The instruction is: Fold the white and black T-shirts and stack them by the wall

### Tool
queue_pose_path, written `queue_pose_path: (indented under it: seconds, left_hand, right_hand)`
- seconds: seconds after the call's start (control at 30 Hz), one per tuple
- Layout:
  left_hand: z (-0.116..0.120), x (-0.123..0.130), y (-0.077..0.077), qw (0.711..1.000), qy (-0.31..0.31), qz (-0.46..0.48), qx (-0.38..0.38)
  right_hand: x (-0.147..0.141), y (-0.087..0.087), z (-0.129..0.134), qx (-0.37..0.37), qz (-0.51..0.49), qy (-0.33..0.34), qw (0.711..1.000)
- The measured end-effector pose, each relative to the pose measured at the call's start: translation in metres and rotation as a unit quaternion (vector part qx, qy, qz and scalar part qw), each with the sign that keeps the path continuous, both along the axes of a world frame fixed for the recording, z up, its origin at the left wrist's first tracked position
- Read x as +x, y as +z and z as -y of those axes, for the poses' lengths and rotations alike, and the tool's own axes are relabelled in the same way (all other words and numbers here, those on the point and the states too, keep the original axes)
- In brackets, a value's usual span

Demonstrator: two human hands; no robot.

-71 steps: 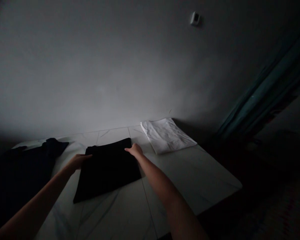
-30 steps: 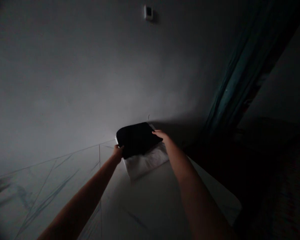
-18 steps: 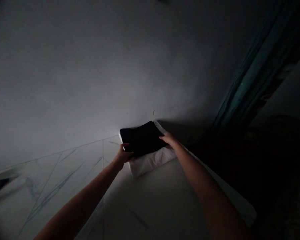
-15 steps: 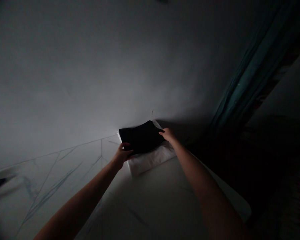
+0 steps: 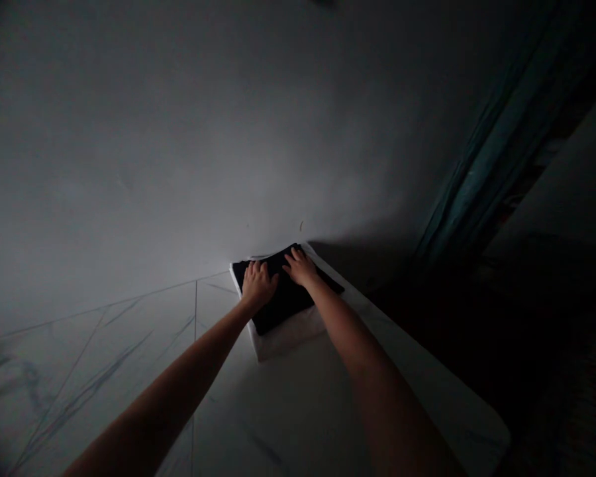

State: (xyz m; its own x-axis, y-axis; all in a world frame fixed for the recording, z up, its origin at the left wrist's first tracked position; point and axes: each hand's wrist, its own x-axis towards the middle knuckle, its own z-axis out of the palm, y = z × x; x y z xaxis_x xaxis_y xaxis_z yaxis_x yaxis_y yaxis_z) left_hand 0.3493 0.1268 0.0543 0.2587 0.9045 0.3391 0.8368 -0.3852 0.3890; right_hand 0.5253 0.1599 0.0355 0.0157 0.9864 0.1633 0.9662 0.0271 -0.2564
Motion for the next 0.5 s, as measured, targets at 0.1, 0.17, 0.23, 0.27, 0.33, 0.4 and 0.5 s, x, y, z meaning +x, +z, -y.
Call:
queue_pose_path:
  seconds: [0.1, 0.17, 0.23, 0.27, 0.33, 0.4, 0.5]
  left_hand:
    - [-0.023, 0.012, -0.023, 0.999, 0.037, -0.027, -0.022]
    - [-0.036, 0.006, -0.039, 0.997, 0.058, -0.025, -0.035]
    - [-0.045, -0.004, -0.048, 0.998, 0.055, -0.007, -0.038]
    - [-0.048, -0.008, -0.050, 0.998, 0.048, 0.005, -0.036]
    - [-0.048, -0.014, -0.047, 0.999, 0.029, 0.020, -0.034]
    - [-0.039, -0.016, -0.038, 0.999, 0.018, 0.012, -0.049]
    - [-0.018, -0.012, -0.030, 0.994, 0.018, -0.018, -0.110]
  right_hand:
    - [-0.005, -0.007, -0.020, -0.026, 0.019, -0.013, 0.999]
    - [0.001, -0.014, -0.028, -0.052, 0.015, -0.045, 0.998]
    - [0.008, -0.019, -0.033, -0.060, 0.005, -0.073, 0.996]
    - [0.010, -0.021, -0.034, -0.056, 0.004, -0.083, 0.995]
    - [0.012, -0.023, -0.033, -0.048, 0.011, -0.094, 0.994]
    - [0.009, -0.023, -0.028, -0.058, 0.026, -0.099, 0.993]
    - [0.001, -0.030, -0.015, -0.062, 0.075, -0.114, 0.989]
